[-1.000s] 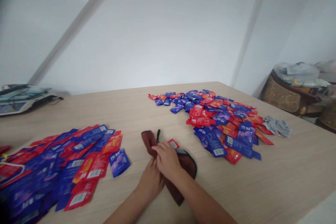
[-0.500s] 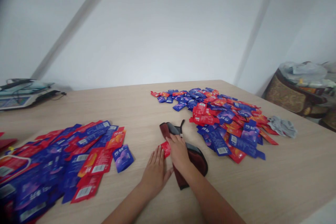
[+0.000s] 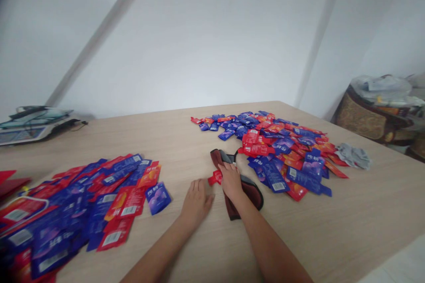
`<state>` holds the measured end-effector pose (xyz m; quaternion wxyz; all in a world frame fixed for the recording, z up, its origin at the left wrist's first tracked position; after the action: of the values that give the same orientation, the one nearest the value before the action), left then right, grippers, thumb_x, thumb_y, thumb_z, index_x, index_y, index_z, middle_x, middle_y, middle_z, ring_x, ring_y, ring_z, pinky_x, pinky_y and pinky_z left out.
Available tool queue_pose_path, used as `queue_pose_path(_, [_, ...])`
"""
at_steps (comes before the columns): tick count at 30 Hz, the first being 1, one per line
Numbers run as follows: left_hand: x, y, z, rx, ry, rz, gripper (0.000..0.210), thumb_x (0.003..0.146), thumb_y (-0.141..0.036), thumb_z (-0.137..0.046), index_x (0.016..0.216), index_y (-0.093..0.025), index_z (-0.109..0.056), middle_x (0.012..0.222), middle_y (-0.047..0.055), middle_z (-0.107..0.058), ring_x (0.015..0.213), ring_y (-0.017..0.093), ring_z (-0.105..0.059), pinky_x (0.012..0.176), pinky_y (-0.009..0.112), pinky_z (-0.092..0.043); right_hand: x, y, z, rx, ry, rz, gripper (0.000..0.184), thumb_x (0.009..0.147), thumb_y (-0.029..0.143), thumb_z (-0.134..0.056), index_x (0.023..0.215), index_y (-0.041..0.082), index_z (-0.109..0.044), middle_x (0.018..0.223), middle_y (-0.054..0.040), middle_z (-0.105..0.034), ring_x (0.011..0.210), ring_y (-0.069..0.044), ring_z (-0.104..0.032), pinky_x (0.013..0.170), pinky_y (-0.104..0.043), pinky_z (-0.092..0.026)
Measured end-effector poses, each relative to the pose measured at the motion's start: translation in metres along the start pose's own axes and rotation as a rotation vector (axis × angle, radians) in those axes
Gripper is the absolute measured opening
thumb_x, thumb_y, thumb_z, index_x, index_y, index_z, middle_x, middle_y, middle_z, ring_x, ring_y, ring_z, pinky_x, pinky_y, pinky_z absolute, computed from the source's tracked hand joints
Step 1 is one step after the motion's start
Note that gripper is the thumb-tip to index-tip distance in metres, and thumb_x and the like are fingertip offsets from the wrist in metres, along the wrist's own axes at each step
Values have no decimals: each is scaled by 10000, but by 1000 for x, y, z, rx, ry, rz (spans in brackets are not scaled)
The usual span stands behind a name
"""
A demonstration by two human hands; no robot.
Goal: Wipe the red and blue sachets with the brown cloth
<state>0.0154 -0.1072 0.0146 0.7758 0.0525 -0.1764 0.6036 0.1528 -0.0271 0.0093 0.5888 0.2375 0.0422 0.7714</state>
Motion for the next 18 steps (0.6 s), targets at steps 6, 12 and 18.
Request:
queue_pose_path(6, [39,-6,-14,117,32,-206,230,849,-118,-428,1005,-91,-596,977,123,-576,944,234,-497,845,377,-424,-5,8,7,29,-3,35,506,820,61,-347,1265,221,-526,1265,-65,-534,1126,-212,-450,985,-346,-280])
queue_pose_path(12, [48,-3,-14,135,46,-216,233,842,-93,-438,979,-99,-626,959,121,-573,944,233,-469,863,350,-405,-23,46,5,23,26,43,379,819,67,-371,1137,119,-570,1088,-155,-578,1018,-250,-489,934,-375,-317])
queue_pose_path(18, [44,14,-3,-54,31,-87,204,840,-129,-447,927,-160,-629,939,88,-569,929,205,-487,826,307,-411,-16,39,-2,811,-2,-170,177,657,64,-406,685,165,-548,659,-37,-565,666,-190,-537,664,-299,-407])
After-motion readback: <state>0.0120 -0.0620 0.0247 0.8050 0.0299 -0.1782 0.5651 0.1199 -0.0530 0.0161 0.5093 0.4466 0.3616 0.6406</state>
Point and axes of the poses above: each hand's wrist, its own x-axis towards the middle knuckle, its own z-axis out of the back of the hand, y = z × x, the point moved 4 cm from there along x, towards the middle knuckle
